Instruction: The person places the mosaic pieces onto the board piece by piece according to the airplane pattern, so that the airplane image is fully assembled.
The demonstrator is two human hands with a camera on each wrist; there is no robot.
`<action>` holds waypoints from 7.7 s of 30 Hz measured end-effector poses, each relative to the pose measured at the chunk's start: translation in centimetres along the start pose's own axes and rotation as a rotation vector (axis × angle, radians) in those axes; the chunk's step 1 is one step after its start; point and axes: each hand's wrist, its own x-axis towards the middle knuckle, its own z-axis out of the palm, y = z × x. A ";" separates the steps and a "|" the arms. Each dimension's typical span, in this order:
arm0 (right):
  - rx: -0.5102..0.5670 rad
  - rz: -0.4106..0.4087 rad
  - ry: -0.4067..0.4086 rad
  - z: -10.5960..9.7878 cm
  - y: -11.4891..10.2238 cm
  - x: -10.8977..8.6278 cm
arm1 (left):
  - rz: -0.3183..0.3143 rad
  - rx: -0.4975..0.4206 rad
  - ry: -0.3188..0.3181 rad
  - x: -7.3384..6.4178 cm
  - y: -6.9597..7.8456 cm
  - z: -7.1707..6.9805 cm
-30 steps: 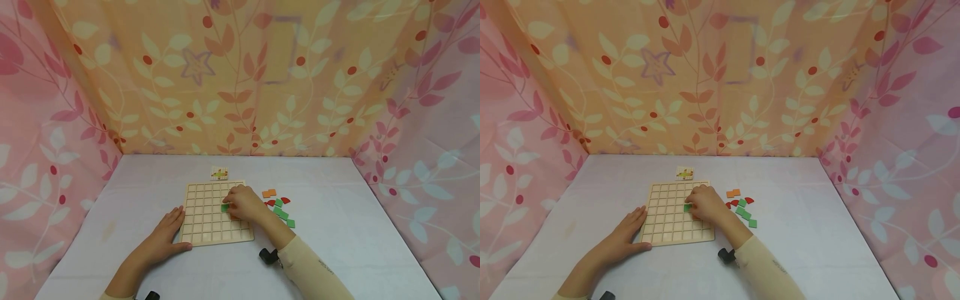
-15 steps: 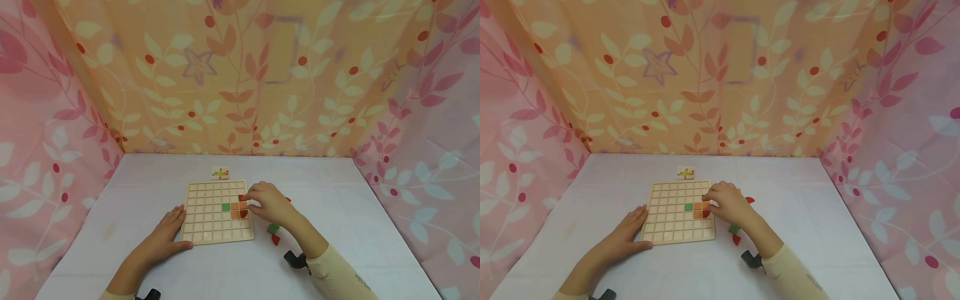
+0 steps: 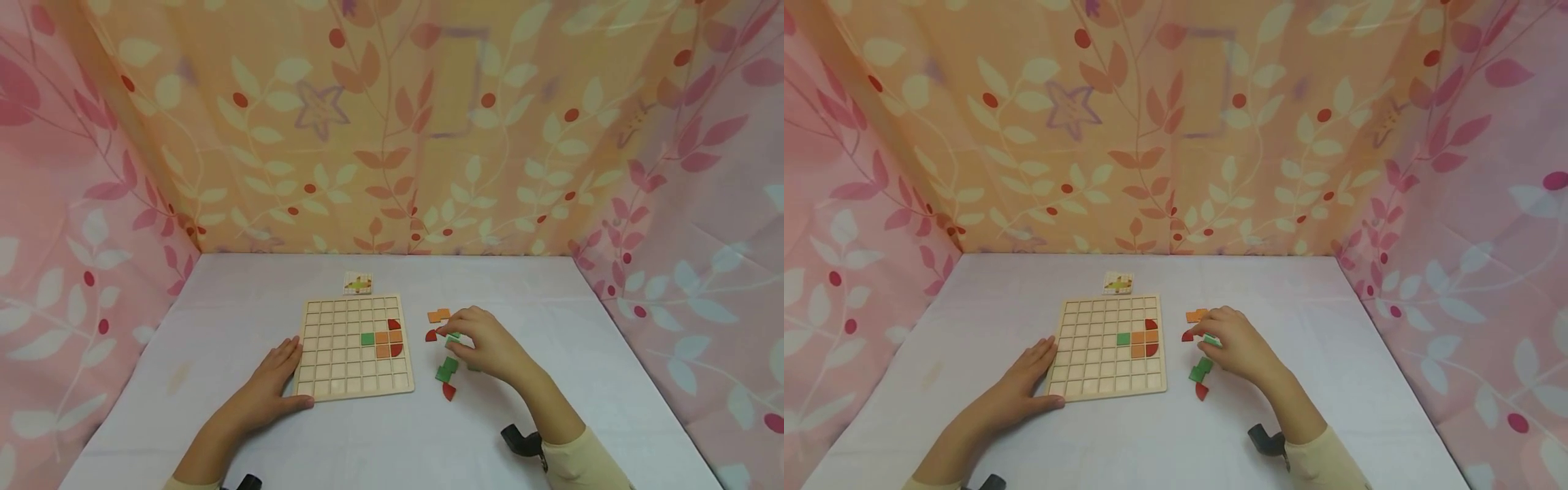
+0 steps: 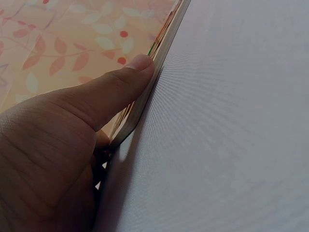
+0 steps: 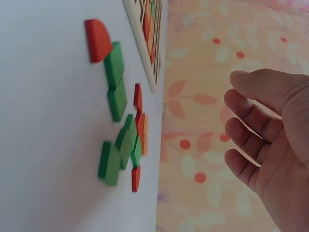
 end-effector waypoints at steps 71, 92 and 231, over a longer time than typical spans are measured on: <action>0.082 0.054 -0.088 3.4 8.9 -5.7 | 0.032 -0.010 0.014 -0.3 0.2 -0.1; 0.153 0.034 -0.045 1.6 7.0 -4.1 | 0.009 -0.008 0.012 -0.3 0.5 -0.4; 0.016 -0.056 -0.062 7.4 -4.8 8.7 | 0.006 0.001 -0.002 0.0 -0.4 0.3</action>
